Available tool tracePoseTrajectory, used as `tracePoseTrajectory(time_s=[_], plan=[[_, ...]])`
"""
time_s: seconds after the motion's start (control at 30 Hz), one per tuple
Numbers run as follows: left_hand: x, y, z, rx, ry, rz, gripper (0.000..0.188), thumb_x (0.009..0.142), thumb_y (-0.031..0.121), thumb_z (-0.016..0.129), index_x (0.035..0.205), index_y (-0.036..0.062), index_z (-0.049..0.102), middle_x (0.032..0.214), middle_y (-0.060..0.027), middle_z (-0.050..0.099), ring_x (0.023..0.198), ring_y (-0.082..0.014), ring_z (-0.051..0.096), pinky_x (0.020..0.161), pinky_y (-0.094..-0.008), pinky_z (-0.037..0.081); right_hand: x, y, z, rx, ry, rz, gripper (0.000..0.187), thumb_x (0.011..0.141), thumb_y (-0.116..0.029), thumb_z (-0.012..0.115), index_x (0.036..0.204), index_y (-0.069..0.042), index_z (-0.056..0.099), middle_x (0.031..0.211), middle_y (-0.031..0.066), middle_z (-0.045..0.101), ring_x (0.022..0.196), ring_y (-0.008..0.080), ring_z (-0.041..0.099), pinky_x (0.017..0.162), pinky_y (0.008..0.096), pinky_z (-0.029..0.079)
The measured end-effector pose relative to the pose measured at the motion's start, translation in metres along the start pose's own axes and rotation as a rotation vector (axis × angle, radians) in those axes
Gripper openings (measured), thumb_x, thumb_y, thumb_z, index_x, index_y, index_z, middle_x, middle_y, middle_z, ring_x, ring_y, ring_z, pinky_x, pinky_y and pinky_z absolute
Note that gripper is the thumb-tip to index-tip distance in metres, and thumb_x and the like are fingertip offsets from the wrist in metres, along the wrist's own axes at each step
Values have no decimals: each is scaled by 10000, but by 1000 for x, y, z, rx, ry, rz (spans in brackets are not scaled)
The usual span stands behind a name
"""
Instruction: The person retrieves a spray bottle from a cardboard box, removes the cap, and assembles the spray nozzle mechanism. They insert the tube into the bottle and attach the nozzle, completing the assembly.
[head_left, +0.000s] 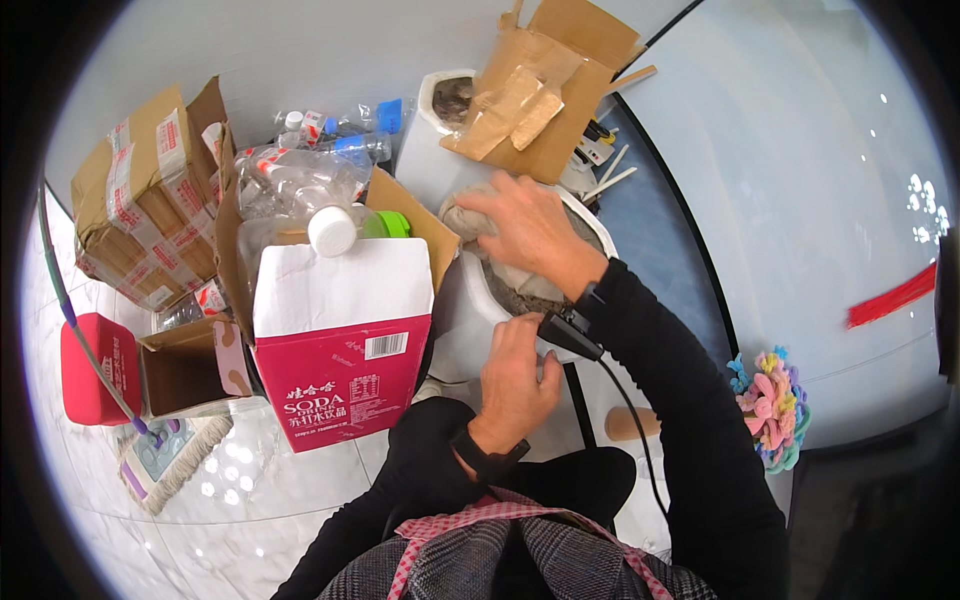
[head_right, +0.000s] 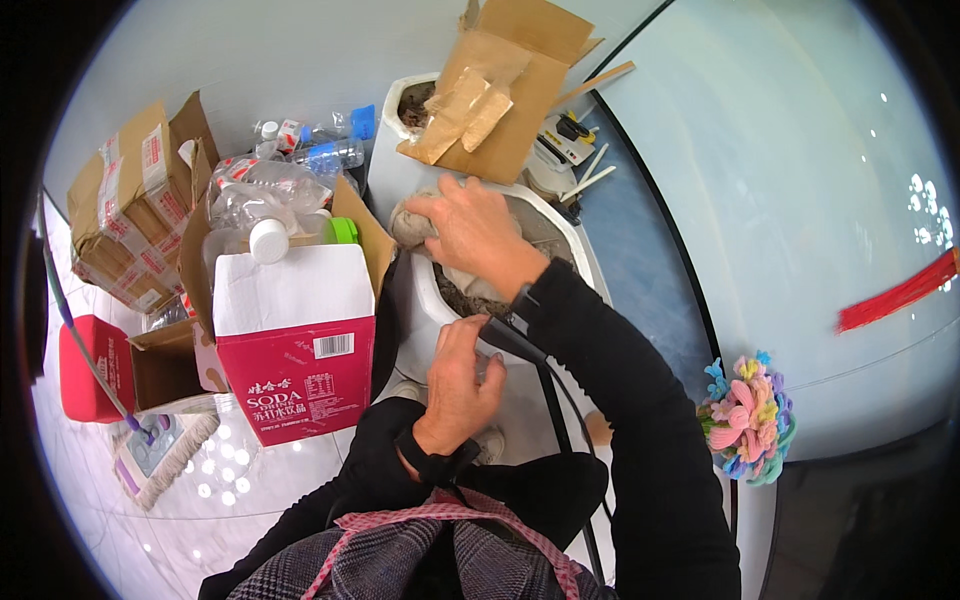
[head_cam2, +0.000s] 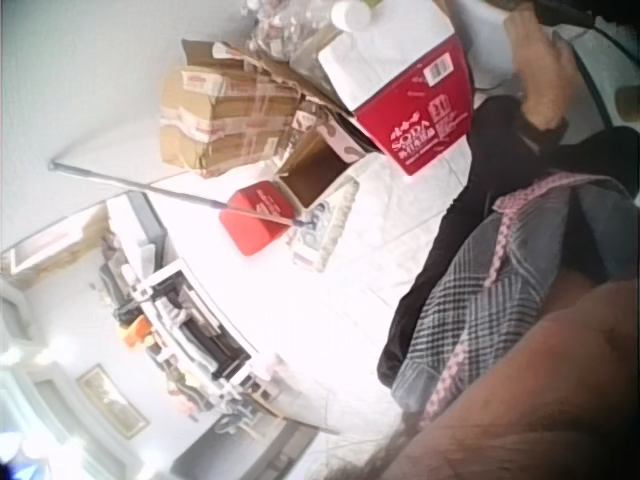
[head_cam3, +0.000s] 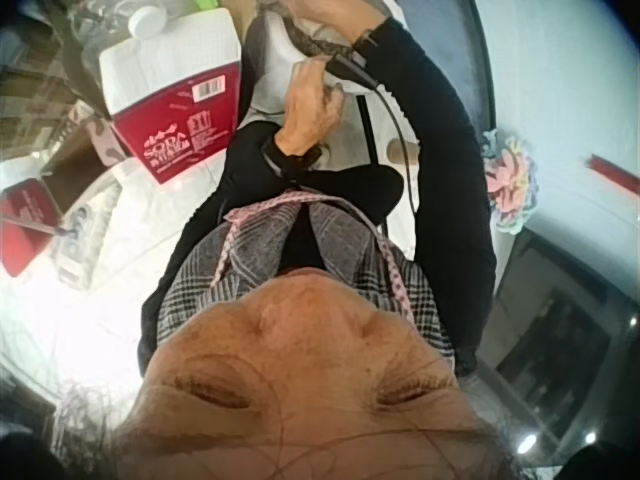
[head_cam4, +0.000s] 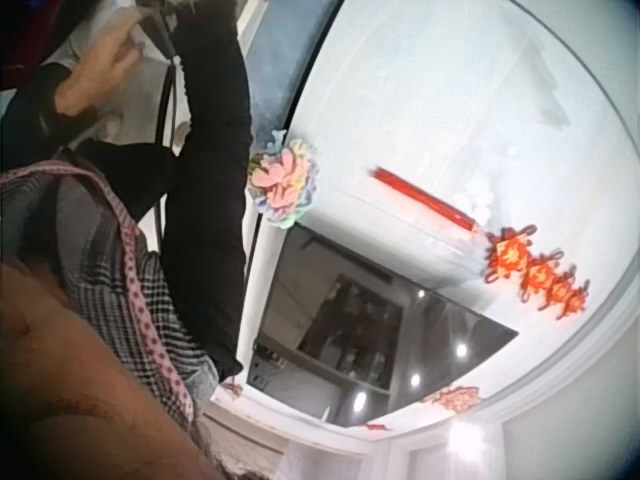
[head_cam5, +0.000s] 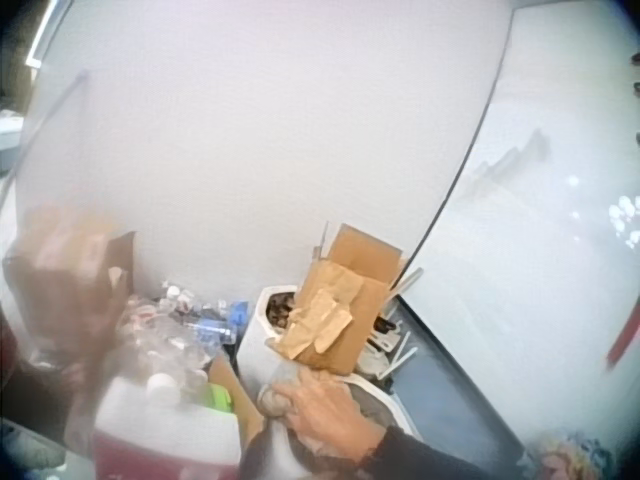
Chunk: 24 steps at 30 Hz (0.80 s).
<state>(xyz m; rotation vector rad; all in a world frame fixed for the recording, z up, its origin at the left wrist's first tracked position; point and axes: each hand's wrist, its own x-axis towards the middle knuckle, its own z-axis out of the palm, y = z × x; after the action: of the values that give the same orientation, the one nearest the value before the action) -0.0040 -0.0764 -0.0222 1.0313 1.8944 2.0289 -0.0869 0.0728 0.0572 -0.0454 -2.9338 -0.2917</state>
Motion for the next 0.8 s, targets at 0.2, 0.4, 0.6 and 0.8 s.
tracePoseTrajectory(time_s=[0.2, 0.4, 0.6, 0.8], plan=[[2, 3, 1, 69, -25, -19, 438, 770, 8, 658, 1199, -18, 577, 1201, -176, 574, 1066, -349, 545, 812, -404, 517, 12, 34, 15, -219, -21, 73, 494, 706, -158, 774, 1178, -280, 692, 1043, 111, 588, 921, 342, 629, 722, 439, 563], [0, 1, 4, 128, -33, 72, 372, 760, 16, 676, 1127, 39, 618, 1224, -150, 577, 1095, -347, 541, 834, -402, 510, 3, 54, 2, -328, 75, 112, 423, 741, -113, 727, 1129, -281, 720, 1029, 78, 597, 918, 300, 625, 690, 388, 565], [2, 5, 5, 159, -87, 43, 336, 755, 32, 676, 1088, 30, 624, 1210, -132, 584, 1112, -352, 543, 876, -427, 500, 15, 29, 26, -268, 171, -55, 268, 794, -149, 680, 1047, -224, 727, 994, 90, 600, 913, 301, 624, 654, 384, 561], [5, -1, 6, 171, -99, 75, 324, 744, 39, 682, 1063, 24, 629, 1195, -140, 589, 1100, -359, 550, 885, -436, 497, 4, 49, 19, -344, -43, 117, 260, 790, -143, 688, 1043, -184, 732, 1028, 117, 616, 942, 324, 637, 711, 430, 564]])
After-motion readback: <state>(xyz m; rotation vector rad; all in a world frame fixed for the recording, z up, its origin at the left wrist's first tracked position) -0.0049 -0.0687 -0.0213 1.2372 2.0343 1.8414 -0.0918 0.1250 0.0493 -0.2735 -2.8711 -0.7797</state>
